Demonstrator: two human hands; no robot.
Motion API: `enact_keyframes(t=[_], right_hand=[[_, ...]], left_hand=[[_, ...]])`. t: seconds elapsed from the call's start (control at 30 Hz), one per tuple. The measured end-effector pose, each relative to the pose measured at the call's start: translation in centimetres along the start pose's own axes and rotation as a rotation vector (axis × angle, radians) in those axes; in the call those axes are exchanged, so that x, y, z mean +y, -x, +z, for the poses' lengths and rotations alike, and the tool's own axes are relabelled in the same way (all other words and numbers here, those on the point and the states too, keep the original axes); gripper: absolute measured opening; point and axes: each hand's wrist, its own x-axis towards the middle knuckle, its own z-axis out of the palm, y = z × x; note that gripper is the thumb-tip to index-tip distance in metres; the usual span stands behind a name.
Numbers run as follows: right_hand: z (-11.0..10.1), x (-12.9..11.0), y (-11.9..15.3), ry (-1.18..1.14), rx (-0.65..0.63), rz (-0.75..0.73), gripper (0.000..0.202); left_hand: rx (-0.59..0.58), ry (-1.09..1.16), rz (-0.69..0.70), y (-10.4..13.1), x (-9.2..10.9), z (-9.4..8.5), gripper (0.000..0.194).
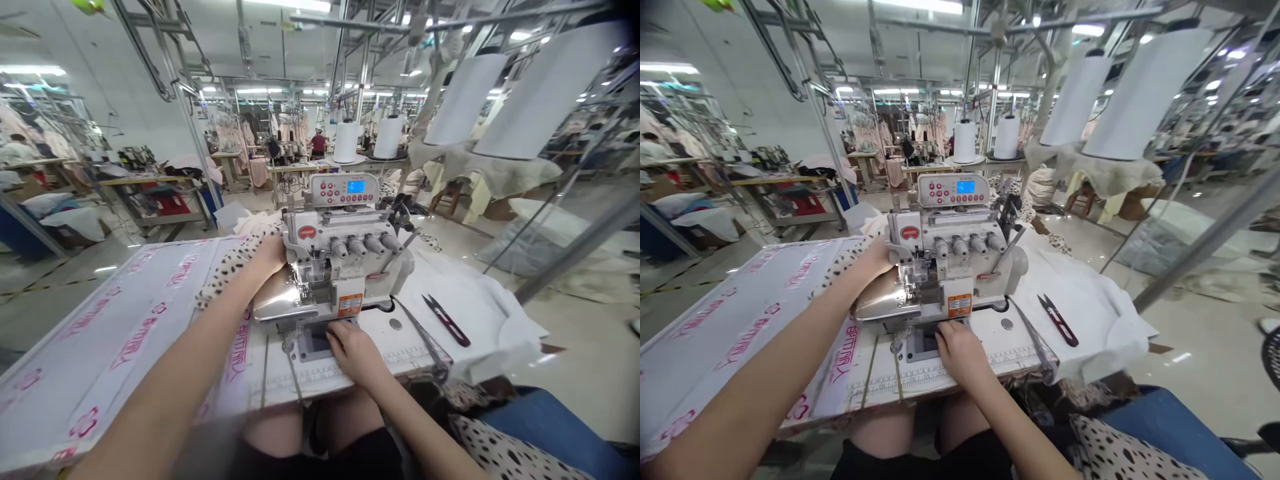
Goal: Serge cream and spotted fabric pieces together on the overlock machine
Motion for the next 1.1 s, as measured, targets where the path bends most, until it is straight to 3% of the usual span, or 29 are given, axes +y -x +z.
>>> enact_keyframes(t=[0.1,0.27,0.4,0.57,0.63,0.7,0.8,0.87,0.9,1.0,1.03,1.1], right_hand=[[-0.2,-0.1,-0.1,-0.031,0.000,0.011,0.020],[-0.4,0.1,0.0,-0.083,0.006,-0.015,0.022],[-0.9,-1.8,0.4,-0.403,0.069,0.000,0.022],[-1.8,-7.0,1.2,-1.098,-0.097,0.166,0.041],[-2.0,-8.6,1.3,-1.222,-0.157,0.205,0.042],[-2.2,-9.6,1.3,-1.154,-0.161,0.197,0.032],[-2.2,-10.4,2.2,-0.836,-0.170,0.116,0.020],[-1.9,-10.9,3.4,-0.582,-0.212,-0.012,0.019],[-1.6,-11.1,4.2,-0.458,-0.235,-0.100,0.019],[0.2,-11.8,6.8,-0.151,-0.298,-0.345,0.016],[1.2,-12.1,7.6,-0.083,-0.334,-0.398,0.014],[3.7,-12.6,9.2,-0.002,-0.445,-0.484,0.015]], left_hand=[[0.013,-0.067,0.018,2.7,0.4,-0.8,0.016],[0.048,-0.126,0.114,13.6,1.2,-2.8,0.022],[0.187,-0.077,0.324,20.5,2.3,-3.2,0.019],[0.200,-0.067,0.394,24.1,3.7,-1.6,0.022],[0.175,-0.028,0.404,25.0,4.4,-0.7,0.024],[0.098,0.059,0.420,26.2,5.1,0.2,0.027],[-0.065,0.232,0.410,27.9,5.6,0.7,0.029],[-0.077,0.314,0.355,28.4,5.0,0.5,0.021],[-0.021,0.327,0.302,28.4,4.3,0.2,0.016],[0.290,0.274,0.031,27.0,1.6,-0.9,0.006],[0.372,0.245,-0.075,26.2,0.6,-1.1,0.012],[0.431,0.186,-0.219,24.3,-0.8,-1.5,0.034]])
